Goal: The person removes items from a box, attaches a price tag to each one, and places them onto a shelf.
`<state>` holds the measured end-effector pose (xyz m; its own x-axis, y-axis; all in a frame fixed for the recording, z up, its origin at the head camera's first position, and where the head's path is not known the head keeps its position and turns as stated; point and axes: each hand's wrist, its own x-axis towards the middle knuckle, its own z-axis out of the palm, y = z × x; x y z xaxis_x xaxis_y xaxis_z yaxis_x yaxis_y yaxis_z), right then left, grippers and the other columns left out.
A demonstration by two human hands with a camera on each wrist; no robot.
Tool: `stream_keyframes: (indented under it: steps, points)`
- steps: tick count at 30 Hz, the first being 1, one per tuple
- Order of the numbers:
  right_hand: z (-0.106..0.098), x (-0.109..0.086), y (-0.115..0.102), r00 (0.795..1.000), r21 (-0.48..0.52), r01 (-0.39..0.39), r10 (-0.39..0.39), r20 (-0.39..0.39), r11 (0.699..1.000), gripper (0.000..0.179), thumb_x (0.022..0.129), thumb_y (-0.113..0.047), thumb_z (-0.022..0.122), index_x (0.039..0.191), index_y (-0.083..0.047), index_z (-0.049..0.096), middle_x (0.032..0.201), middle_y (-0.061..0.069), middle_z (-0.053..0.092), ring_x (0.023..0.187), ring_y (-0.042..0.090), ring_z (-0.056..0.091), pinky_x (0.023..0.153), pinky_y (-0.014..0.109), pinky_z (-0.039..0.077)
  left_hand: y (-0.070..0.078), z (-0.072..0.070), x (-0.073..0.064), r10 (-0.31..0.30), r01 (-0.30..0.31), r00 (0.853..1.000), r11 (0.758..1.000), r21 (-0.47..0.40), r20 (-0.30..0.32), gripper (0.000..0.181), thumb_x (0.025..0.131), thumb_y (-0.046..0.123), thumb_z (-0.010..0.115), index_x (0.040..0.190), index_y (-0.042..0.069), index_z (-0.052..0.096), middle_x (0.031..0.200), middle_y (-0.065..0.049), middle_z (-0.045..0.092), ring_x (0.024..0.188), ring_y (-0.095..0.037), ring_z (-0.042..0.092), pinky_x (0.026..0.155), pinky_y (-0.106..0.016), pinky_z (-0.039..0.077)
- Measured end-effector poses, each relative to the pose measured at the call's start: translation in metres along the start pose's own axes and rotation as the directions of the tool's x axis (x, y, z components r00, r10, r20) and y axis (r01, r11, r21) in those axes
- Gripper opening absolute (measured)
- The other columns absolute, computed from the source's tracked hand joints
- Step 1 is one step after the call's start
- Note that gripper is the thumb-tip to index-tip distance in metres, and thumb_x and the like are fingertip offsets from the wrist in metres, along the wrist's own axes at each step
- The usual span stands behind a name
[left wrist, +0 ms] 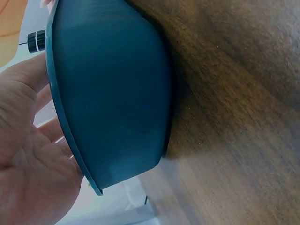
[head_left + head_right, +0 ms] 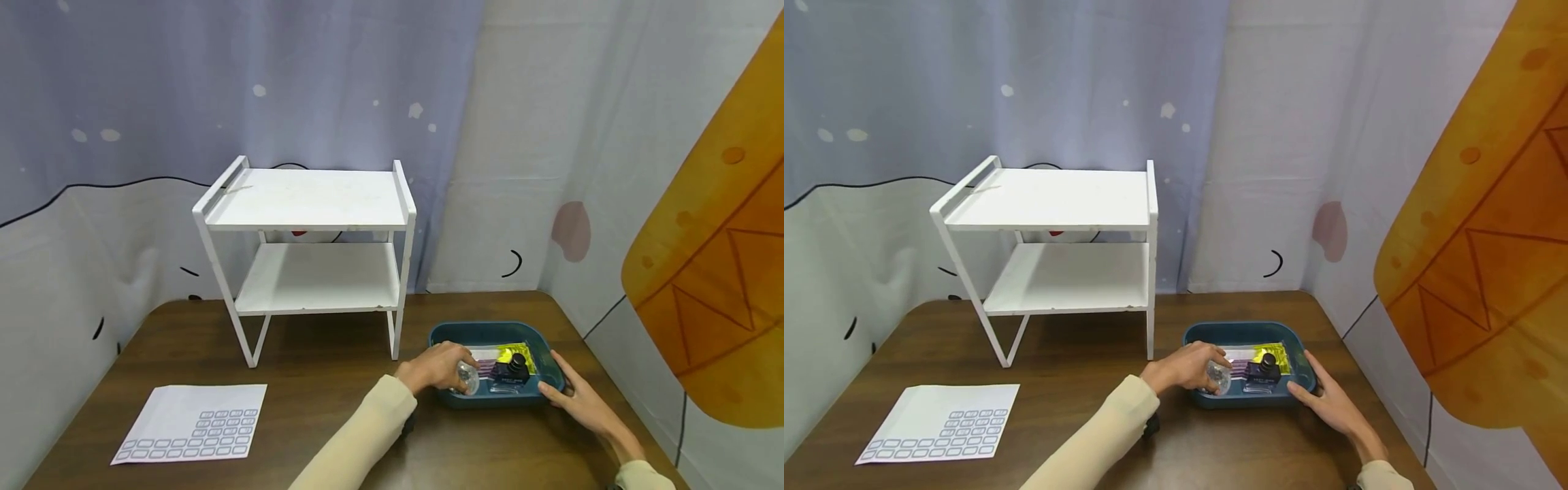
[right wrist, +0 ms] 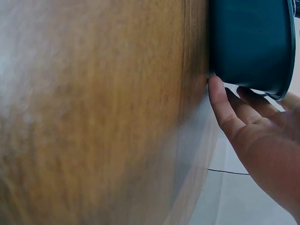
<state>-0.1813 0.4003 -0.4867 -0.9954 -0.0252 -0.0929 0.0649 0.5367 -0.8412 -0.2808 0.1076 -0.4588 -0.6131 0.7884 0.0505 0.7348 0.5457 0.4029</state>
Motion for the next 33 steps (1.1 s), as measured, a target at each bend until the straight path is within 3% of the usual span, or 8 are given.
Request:
stream_keyframes:
  steps: [2, 4, 11, 17, 25, 29, 33]
  points:
    - [0.0005, -0.0002, -0.0005, 1.000, -0.005, -0.003, 0.003, 0.000, 1.000, 0.083, 0.101, -0.024, 0.059, 0.161, -0.006, 0.004, 0.155, 0.039, 0.024, 0.125, 0.034, 0.053, 0.081, 0.026, 0.056, -0.0010, 0.0005, -0.0004, 0.007, -0.007, 1.000, 1.000, 0.009, -0.008, 0.048, 0.075, 0.026, 0.089, 0.121, 0.020, 0.074, 0.122, 0.004, 0.072, 0.104, -0.008, 0.064, 0.085, -0.018, 0.051]
    - [0.0008, -0.0004, -0.0004, 1.000, -0.006, -0.006, 0.006, 0.003, 1.000, 0.083, 0.101, -0.024, 0.059, 0.161, -0.006, 0.003, 0.156, 0.039, 0.023, 0.127, 0.039, 0.051, 0.082, 0.027, 0.056, -0.0020, 0.0004, -0.0008, 0.002, -0.002, 1.000, 1.000, 0.002, -0.006, 0.048, 0.075, 0.026, 0.089, 0.120, 0.021, 0.075, 0.122, 0.004, 0.071, 0.104, -0.008, 0.064, 0.085, -0.017, 0.051]
    - [0.0006, -0.0008, 0.0009, 1.000, -0.008, -0.012, 0.012, 0.019, 1.000, 0.084, 0.101, -0.025, 0.058, 0.161, -0.008, 0.001, 0.156, 0.040, 0.021, 0.130, 0.044, 0.048, 0.084, 0.032, 0.057, -0.0023, -0.0025, -0.0006, -0.030, 0.031, 0.998, 0.999, -0.023, 0.048, 0.049, 0.075, 0.024, 0.088, 0.122, 0.023, 0.074, 0.127, 0.005, 0.069, 0.105, -0.008, 0.061, 0.083, -0.016, 0.050]
    - [-0.0003, -0.0004, 0.0016, 1.000, -0.003, -0.015, 0.015, 0.023, 1.000, 0.084, 0.101, -0.025, 0.058, 0.161, -0.009, 0.000, 0.157, 0.039, 0.019, 0.132, 0.045, 0.047, 0.085, 0.034, 0.058, -0.0010, -0.0029, 0.0011, -0.023, 0.025, 0.998, 0.999, -0.021, 0.063, 0.052, 0.074, 0.023, 0.089, 0.124, 0.022, 0.073, 0.130, 0.005, 0.068, 0.112, -0.009, 0.061, 0.089, -0.018, 0.050]
    - [-0.0006, 0.0002, 0.0006, 0.999, 0.003, -0.025, 0.025, 0.023, 1.000, 0.085, 0.101, -0.025, 0.058, 0.161, -0.010, 0.000, 0.158, 0.039, 0.017, 0.131, 0.043, 0.049, 0.086, 0.034, 0.058, -0.0032, 0.0005, 0.0018, 0.031, -0.030, 0.999, 0.999, 0.025, -0.020, 0.052, 0.076, 0.028, 0.088, 0.125, 0.021, 0.072, 0.123, 0.005, 0.071, 0.109, -0.010, 0.064, 0.091, -0.019, 0.050]
    - [-0.0006, -0.0004, 0.0005, 1.000, -0.002, -0.022, 0.022, 0.021, 1.000, 0.085, 0.101, -0.025, 0.059, 0.161, -0.010, 0.001, 0.157, 0.039, 0.018, 0.130, 0.044, 0.050, 0.086, 0.034, 0.058, -0.0034, 0.0026, 0.0017, 0.046, -0.044, 0.999, 0.997, 0.065, -0.028, 0.051, 0.078, 0.033, 0.086, 0.126, 0.020, 0.072, 0.125, 0.004, 0.070, 0.115, -0.012, 0.062, 0.100, -0.023, 0.048]
    - [-0.0001, -0.0009, 0.0003, 1.000, -0.005, -0.021, 0.021, 0.016, 1.000, 0.085, 0.101, -0.025, 0.059, 0.161, -0.009, 0.001, 0.157, 0.040, 0.018, 0.130, 0.045, 0.051, 0.086, 0.034, 0.058, -0.0033, 0.0038, 0.0016, 0.041, -0.039, 0.999, 0.997, 0.061, -0.026, 0.053, 0.076, 0.034, 0.087, 0.125, 0.020, 0.072, 0.124, 0.002, 0.069, 0.114, -0.013, 0.063, 0.099, -0.023, 0.049]
